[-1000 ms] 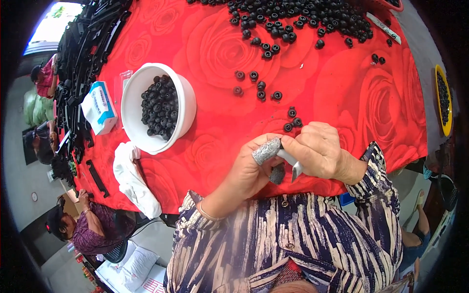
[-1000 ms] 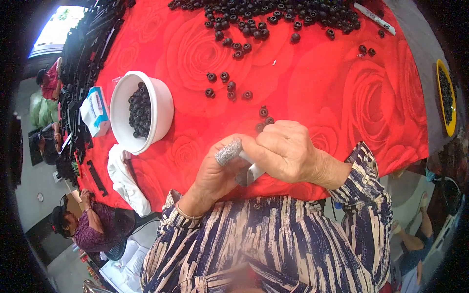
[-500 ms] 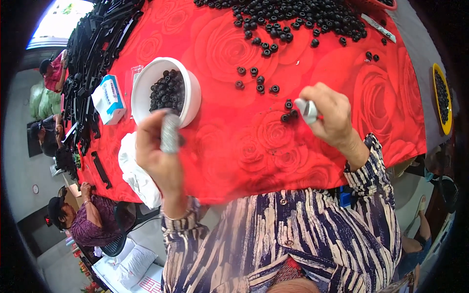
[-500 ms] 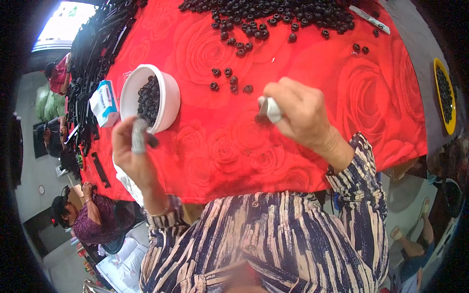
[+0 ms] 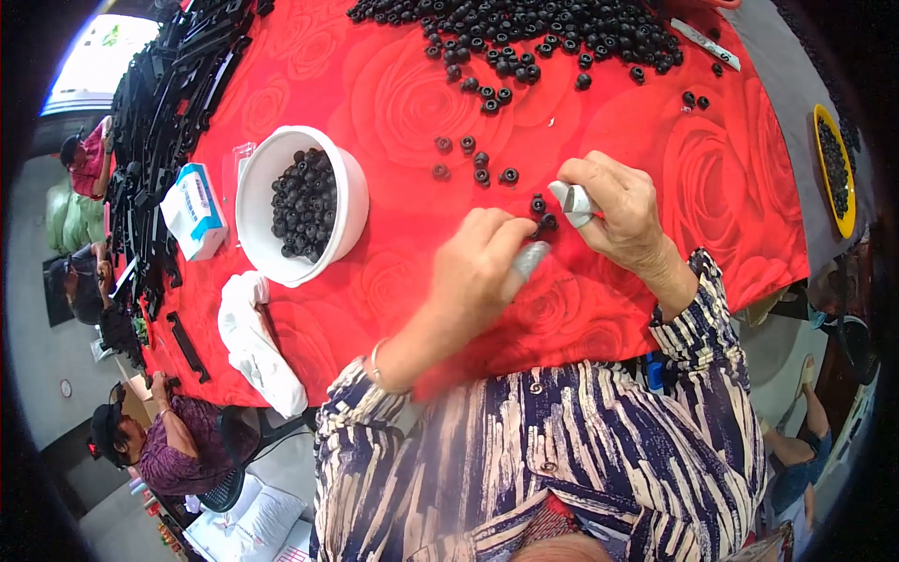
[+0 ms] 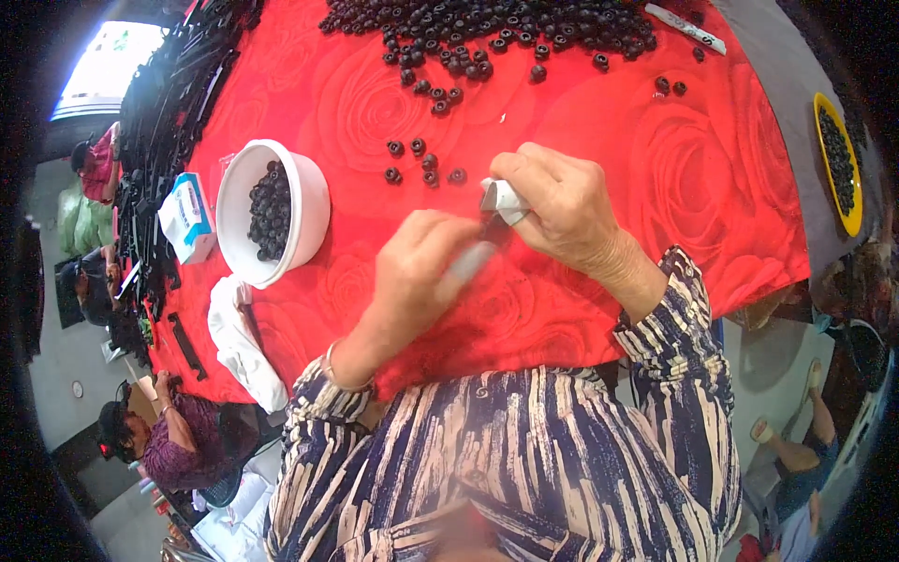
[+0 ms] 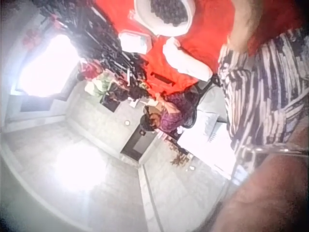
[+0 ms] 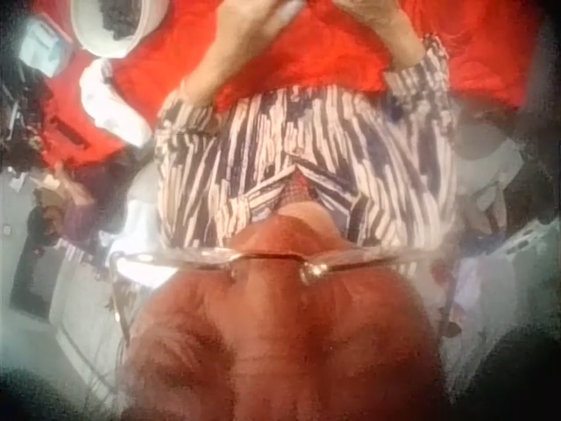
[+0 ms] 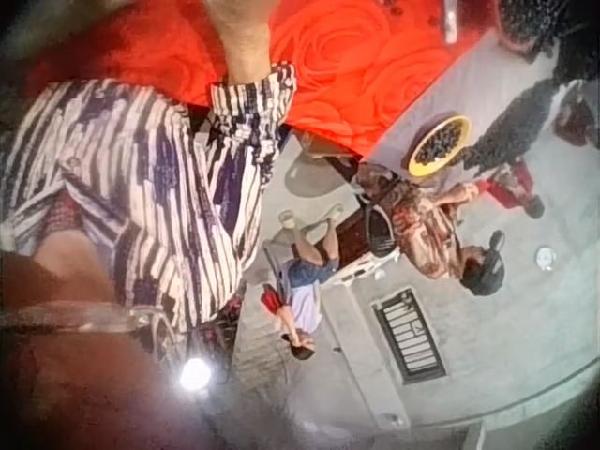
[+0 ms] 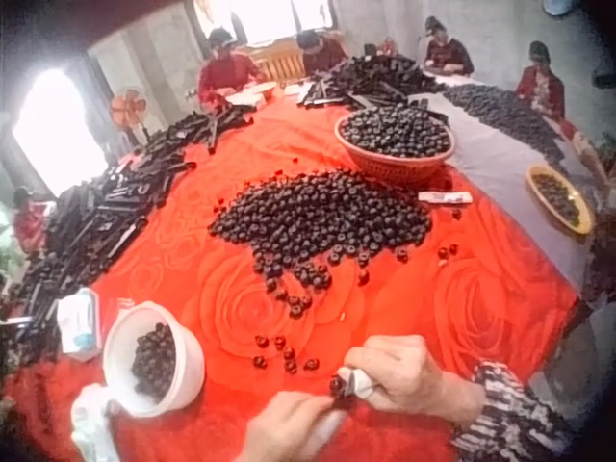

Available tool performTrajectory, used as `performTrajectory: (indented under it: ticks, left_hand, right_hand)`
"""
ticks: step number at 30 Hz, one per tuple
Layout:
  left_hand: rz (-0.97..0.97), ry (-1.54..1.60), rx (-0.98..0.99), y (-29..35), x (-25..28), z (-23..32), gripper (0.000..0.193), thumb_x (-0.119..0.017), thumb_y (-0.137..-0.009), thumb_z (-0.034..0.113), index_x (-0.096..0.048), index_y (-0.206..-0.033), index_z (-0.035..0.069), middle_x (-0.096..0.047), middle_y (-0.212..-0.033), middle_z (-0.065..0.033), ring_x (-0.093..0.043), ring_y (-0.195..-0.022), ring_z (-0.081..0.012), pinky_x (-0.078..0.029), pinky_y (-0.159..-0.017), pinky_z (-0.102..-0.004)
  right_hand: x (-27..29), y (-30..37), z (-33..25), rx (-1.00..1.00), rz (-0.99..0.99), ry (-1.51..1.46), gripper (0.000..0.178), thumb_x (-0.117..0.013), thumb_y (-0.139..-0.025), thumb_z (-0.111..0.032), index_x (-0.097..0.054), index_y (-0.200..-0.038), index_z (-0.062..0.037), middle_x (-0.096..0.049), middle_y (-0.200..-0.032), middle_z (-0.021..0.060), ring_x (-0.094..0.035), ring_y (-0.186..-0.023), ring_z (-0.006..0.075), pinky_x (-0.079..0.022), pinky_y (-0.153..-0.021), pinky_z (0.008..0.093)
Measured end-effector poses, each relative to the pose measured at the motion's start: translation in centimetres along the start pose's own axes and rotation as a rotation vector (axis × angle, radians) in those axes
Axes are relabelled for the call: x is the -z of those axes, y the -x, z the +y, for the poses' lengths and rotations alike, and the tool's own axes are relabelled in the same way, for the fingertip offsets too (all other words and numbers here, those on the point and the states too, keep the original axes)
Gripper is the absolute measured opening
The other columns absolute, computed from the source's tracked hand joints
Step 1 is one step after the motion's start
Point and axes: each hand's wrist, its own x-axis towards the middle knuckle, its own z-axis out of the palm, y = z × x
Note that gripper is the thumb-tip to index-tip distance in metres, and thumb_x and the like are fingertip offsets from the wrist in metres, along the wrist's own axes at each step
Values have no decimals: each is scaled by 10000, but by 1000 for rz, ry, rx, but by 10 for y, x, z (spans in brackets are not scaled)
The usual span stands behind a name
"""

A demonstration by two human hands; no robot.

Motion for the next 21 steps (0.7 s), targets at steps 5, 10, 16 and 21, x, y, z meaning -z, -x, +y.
performTrajectory:
  ticks: [5,10,16,21]
  left_hand:
    - [-112,-73,74,-12,-12,-5,245,-689,-743,124,-608,-953,29,-579,-764,-82,-571,-707,-209,-474,-600,-311]
    - [-142,1267,818,-6,11,-7,228,-640,-832,122,-611,-1014,-12,-632,-790,-37,-553,-688,-66,-449,-612,-207]
    - [-118,1702,926,5,11,-9,207,-570,-883,127,-611,-1035,-8,-627,-850,-46,-549,-726,-85,-444,-643,-209]
    - [-66,1729,1038,4,2,-4,217,-563,-888,137,-599,-1054,2,-623,-883,-41,-548,-754,-93,-447,-668,-215]
  right_hand:
    - [3,0,-4,-47,-24,20,160,-664,-721,-41,-554,-838,-41,-482,-626,93,-537,-541,270,-403,-460,366]
    - [9,1,-13,-169,-80,-250,166,-652,-733,-16,-574,-879,-28,-492,-651,85,-525,-543,236,-403,-479,328]
    - [5,0,-20,-214,-145,-400,234,-668,-708,6,-583,-924,-17,-530,-745,93,-562,-621,229,-431,-505,327]
    - [-5,4,-30,-44,-109,-310,318,-713,-649,-30,-584,-940,-25,-537,-787,90,-594,-660,238,-482,-540,322]
